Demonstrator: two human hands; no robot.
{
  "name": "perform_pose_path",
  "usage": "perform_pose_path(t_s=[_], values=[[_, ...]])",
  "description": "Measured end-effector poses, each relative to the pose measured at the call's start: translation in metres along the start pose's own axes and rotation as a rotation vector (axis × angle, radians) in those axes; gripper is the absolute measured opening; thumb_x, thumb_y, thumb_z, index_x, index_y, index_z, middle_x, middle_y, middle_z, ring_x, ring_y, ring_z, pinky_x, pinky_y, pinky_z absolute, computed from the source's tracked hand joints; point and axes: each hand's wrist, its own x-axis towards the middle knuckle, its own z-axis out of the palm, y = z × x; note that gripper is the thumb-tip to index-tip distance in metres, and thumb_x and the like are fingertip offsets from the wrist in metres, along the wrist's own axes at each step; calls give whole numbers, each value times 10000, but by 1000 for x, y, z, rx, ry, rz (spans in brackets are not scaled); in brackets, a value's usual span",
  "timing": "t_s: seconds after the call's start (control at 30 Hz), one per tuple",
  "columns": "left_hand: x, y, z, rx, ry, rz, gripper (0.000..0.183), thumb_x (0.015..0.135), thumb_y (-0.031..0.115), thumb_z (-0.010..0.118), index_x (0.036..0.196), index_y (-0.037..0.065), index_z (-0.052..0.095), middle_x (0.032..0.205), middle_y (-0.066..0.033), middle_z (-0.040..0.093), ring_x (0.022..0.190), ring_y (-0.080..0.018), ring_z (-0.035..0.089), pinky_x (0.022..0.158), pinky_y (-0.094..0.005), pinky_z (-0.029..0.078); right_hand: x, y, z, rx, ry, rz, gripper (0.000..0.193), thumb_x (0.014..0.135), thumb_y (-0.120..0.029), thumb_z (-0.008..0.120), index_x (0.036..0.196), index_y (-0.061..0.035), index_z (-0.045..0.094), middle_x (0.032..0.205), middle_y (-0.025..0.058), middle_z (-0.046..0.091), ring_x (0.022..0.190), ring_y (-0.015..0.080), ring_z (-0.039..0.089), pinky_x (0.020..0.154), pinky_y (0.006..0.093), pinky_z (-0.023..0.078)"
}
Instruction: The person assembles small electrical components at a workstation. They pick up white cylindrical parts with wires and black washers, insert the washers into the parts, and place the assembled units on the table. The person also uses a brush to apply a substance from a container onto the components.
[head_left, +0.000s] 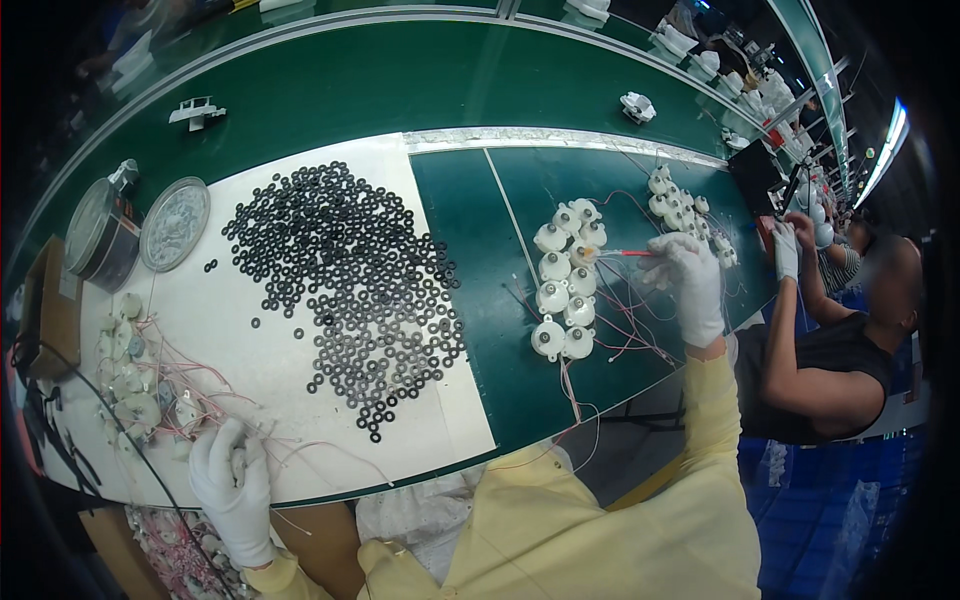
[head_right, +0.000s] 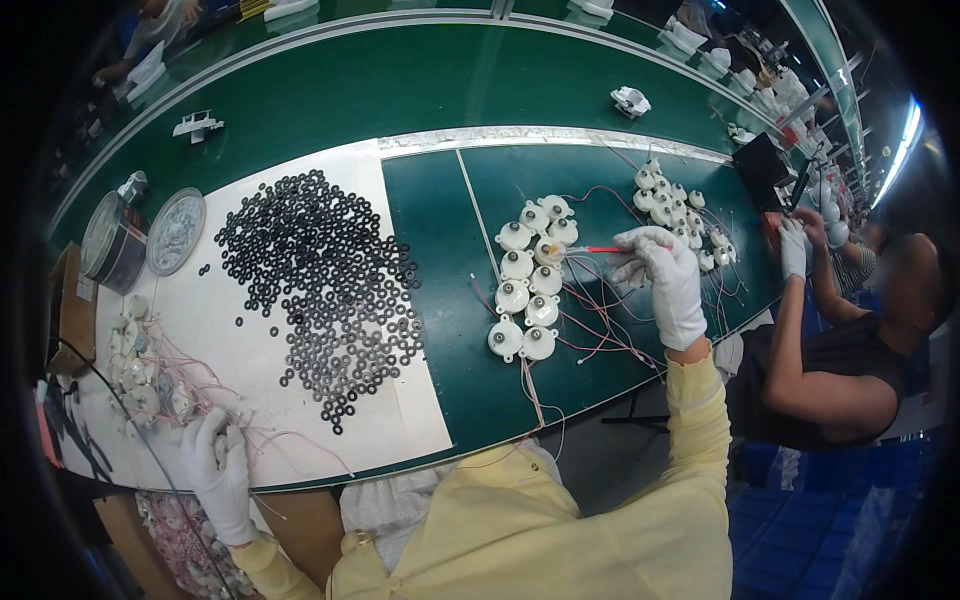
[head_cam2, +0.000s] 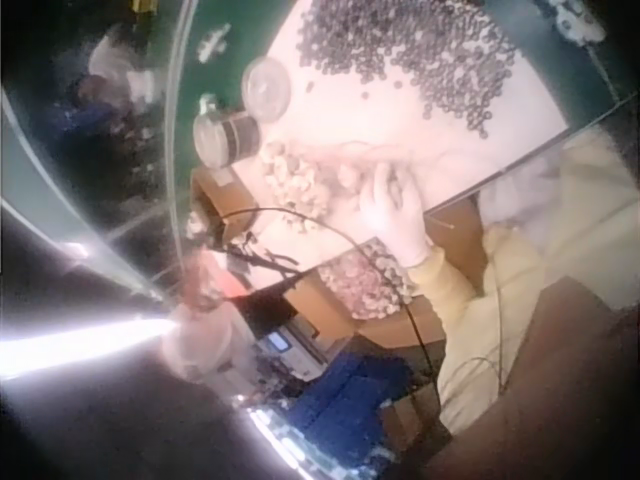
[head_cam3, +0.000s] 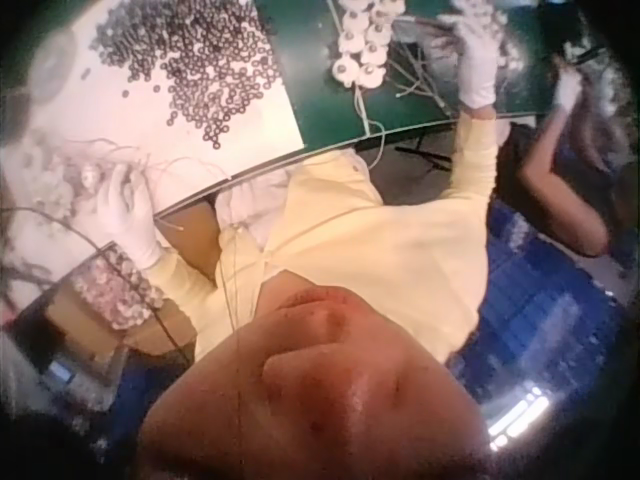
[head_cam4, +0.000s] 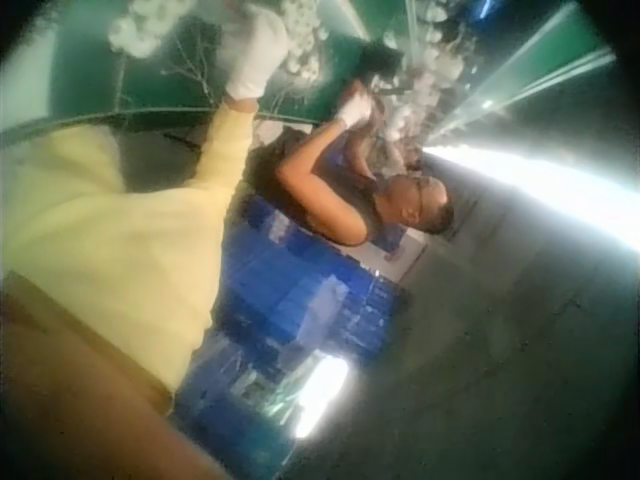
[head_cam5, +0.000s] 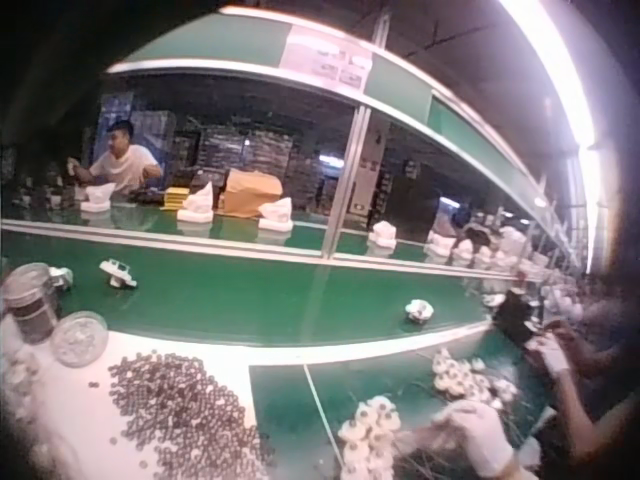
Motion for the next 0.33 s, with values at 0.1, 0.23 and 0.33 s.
perform_pose_path(t_s=[0.1,0.23,0.33], values=[[0,1,0,0,-5,-14,372,812,16,750,1170,67,663,1052,-124,630,948,-342,597,840,-443,481,-1,-3,0,-5,24,-54,303,1002,-222,520,1083,27,674,911,161,746,660,171,700,585,233,492],[0,-1,0,-8,0,6,370,818,27,757,1173,71,664,1067,-126,629,963,-341,600,853,-443,483,-4,-20,10,185,-62,45,348,988,-200,511,1128,82,659,978,184,742,687,200,718,578,242,501],[-2,-5,1,15,-5,20,383,835,37,757,1205,84,669,1116,-132,626,983,-346,599,863,-443,485,-1,-17,24,264,-101,112,498,1021,-393,567,1157,78,656,981,190,743,693,214,724,598,260,528]])
